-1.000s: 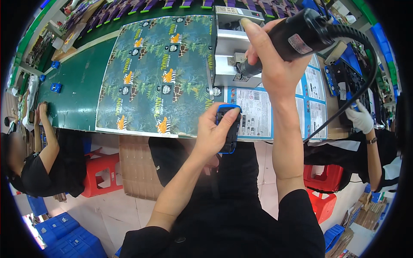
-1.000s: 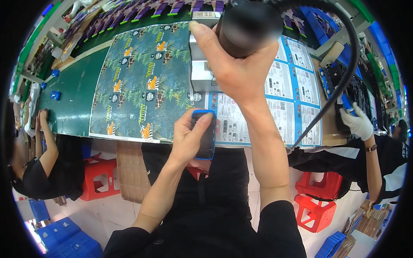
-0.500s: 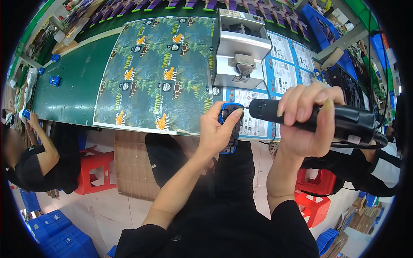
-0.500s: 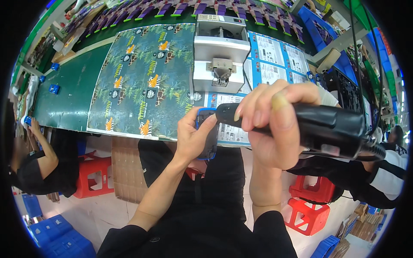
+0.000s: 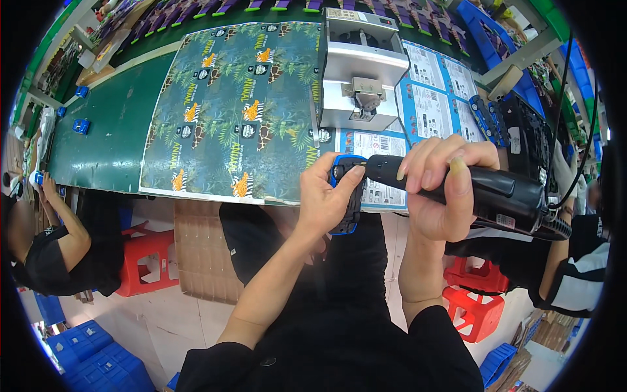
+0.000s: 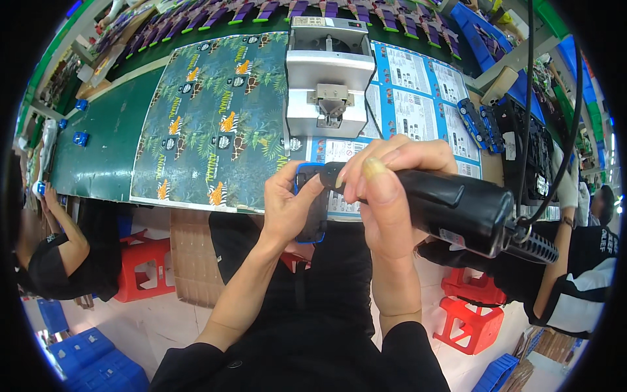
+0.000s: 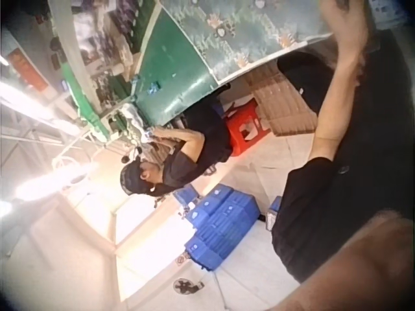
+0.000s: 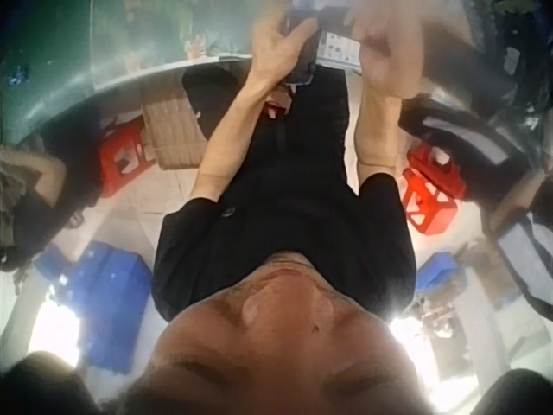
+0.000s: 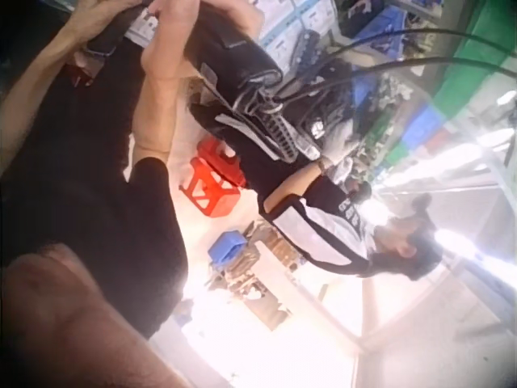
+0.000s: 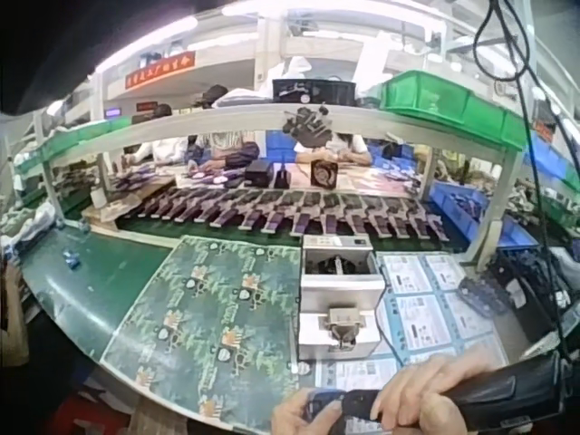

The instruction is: Using an electric screwdriver to secure screws into plastic toy car chassis on an assembly line.

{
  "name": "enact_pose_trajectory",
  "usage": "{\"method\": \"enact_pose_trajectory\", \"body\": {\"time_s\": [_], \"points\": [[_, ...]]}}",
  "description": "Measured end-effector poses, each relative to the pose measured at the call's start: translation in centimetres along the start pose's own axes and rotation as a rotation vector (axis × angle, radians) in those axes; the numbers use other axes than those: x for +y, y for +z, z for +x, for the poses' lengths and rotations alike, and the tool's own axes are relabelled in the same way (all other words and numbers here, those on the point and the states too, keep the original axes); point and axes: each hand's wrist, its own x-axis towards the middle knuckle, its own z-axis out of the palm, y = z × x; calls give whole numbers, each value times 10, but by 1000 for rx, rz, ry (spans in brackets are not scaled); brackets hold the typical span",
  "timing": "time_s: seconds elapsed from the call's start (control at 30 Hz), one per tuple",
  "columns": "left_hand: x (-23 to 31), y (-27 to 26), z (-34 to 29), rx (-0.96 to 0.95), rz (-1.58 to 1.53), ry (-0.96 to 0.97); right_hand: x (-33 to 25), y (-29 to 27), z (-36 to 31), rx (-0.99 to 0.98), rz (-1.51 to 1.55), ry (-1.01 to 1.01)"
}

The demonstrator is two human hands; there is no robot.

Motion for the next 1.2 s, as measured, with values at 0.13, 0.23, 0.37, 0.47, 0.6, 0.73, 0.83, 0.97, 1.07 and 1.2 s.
{"method": "enact_pose_trajectory", "body": {"time_s": [0.13,0.23,0.37,0.47,0.6,0.73,0.83,0.97,1.07,1.2], "points": [[1,-1,-1,-16,8,-47,-4,1,-8,-59,-26,65],[-4,-2,0,-9,66,-6,7,-4,-15,-110,-35,72],[-5,-3,0,-22,47,-64,11,-4,-18,-86,-38,87],[-4,-4,2,-13,61,-53,13,-3,-16,-80,-33,86],[-1,-7,1,-5,100,-48,13,3,-19,-63,-31,90],[4,-4,-1,8,63,-60,10,6,-22,-60,-24,45],[5,-2,0,-34,-53,-71,5,7,-16,-95,-81,-19],[18,-11,12,71,-192,-186,-2,9,12,-231,-35,-136],[16,-51,27,120,-970,-405,3,9,47,-130,56,-202],[25,-60,21,182,-881,-326,31,8,84,1,-109,-149]]}}
